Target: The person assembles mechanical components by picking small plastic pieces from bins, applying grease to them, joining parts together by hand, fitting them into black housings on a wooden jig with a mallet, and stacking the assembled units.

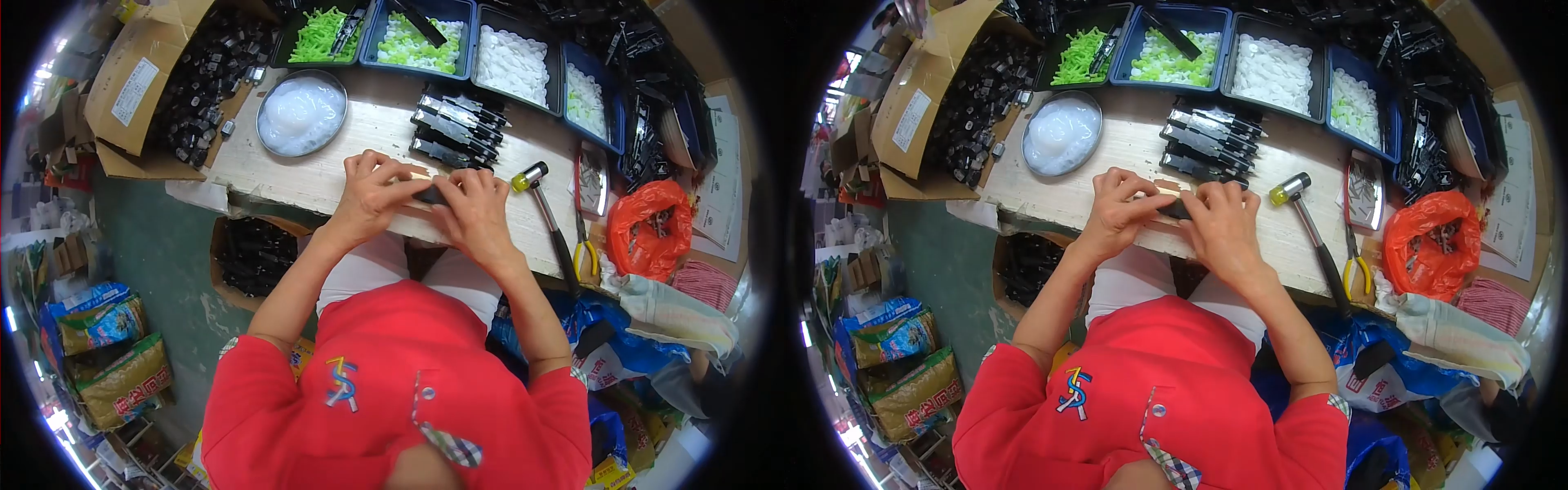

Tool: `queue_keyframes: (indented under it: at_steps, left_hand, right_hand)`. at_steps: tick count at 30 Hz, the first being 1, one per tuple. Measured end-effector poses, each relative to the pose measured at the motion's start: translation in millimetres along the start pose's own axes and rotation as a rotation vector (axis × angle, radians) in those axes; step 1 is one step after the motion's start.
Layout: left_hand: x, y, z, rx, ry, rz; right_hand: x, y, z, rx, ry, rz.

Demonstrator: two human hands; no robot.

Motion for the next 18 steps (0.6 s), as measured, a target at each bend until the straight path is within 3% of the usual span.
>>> queue_keyframes:
  at_steps: [5,6,8,11,15,17,18]
  left_hand:
    - [-2.3,-5.3,4.5,0.12,0.117,0.161]
    - [-2.3,-4.6,5.5,0.134,0.135,0.155]
    - [-0.1,-3.4,6.5,0.155,0.151,0.143]
    - [2.5,-3.7,7.1,0.19,0.121,0.1]
    - [0.3,-9.6,10.6,0.232,0.228,0.198]
    - [-2.2,-12.3,13.3,0.244,0.26,0.219]
    - [-4.3,-14.2,15.0,0.258,0.301,0.257]
  right_hand:
    - [-34.6,-46.8,-35.9,0.234,-0.228,-0.1]
    - [-40.7,-54.5,-44.9,0.237,-0.226,-0.103]
    - [-50.5,-67.3,-61.5,0.441,-0.219,-0.361]
    - [-50.9,-72.4,-72.5,0.543,-0.127,-0.416]
    - [-46.6,-75.8,-71.9,0.396,-0.149,-0.403]
    - [-52.3,-58.3,-68.4,0.454,-0.176,0.115]
    - [-55.2,-46.9,-66.7,0.458,-0.176,0.118]
Point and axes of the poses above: each hand's wrist, its own z-axis towards the middle knuckle, its own x-axis out of the palm, y = z × x, the point moved 2 cm from there along z, towards the middle knuckle, and after that the axes turned 8 degrees about z, right-handed, at the moved point
